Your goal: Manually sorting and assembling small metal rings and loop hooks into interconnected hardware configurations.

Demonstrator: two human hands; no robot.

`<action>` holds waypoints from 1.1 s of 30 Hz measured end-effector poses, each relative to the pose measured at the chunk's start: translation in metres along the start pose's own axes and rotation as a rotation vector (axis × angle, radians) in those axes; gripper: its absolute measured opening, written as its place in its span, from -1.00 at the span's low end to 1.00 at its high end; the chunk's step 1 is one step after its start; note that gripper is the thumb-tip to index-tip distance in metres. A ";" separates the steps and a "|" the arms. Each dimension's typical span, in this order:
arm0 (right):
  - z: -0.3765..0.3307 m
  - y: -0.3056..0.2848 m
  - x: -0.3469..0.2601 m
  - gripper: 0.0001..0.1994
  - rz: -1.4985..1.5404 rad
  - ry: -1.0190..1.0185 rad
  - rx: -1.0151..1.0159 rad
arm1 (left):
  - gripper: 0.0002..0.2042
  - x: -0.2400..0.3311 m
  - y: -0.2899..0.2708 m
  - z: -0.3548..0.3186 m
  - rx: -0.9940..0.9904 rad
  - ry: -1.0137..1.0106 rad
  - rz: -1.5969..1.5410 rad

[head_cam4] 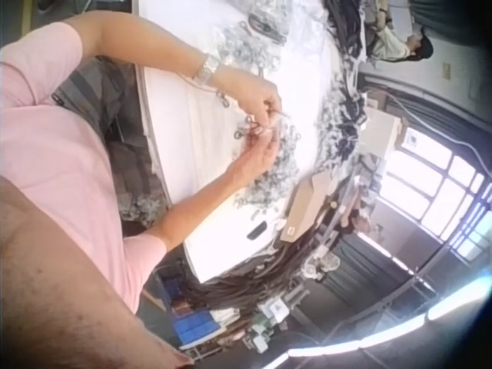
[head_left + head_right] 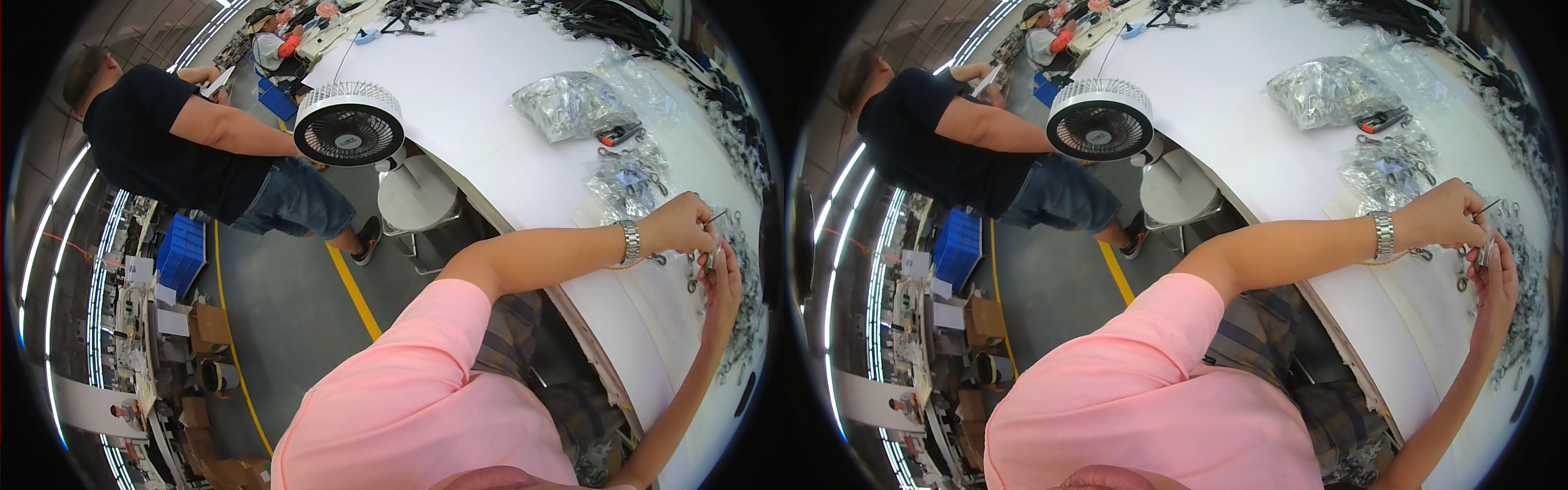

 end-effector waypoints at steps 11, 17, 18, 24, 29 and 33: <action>-0.009 -0.009 0.003 -0.81 0.212 0.226 -0.294 | -0.93 -0.004 0.008 0.010 -0.022 0.125 -0.005; -0.013 -0.028 0.035 -0.81 0.445 0.350 -0.259 | -0.94 -0.004 0.012 0.012 -0.145 0.141 0.030; -0.014 -0.029 0.038 -0.81 0.446 0.350 -0.262 | -0.94 -0.006 0.013 0.015 -0.172 0.149 0.084; -0.014 -0.028 0.060 -0.83 0.444 0.339 -0.176 | -0.94 -0.011 0.014 0.005 -0.199 0.030 0.108; -0.017 -0.016 0.034 -0.83 0.120 0.237 -0.180 | -0.93 -0.023 0.007 0.010 -0.262 -0.106 -0.264; -0.017 -0.028 0.027 -0.82 -0.010 0.128 -0.132 | -0.90 -0.027 -0.009 0.026 -0.135 -0.151 -0.709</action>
Point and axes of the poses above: each hand's wrist, its own z-axis towards the middle knuckle, its own y-axis out of the palm, x = y × z, the point moved 7 cm from there along z, towards the middle knuckle, and after that the axes turned 3 degrees about -z, right-handed, at the moved point
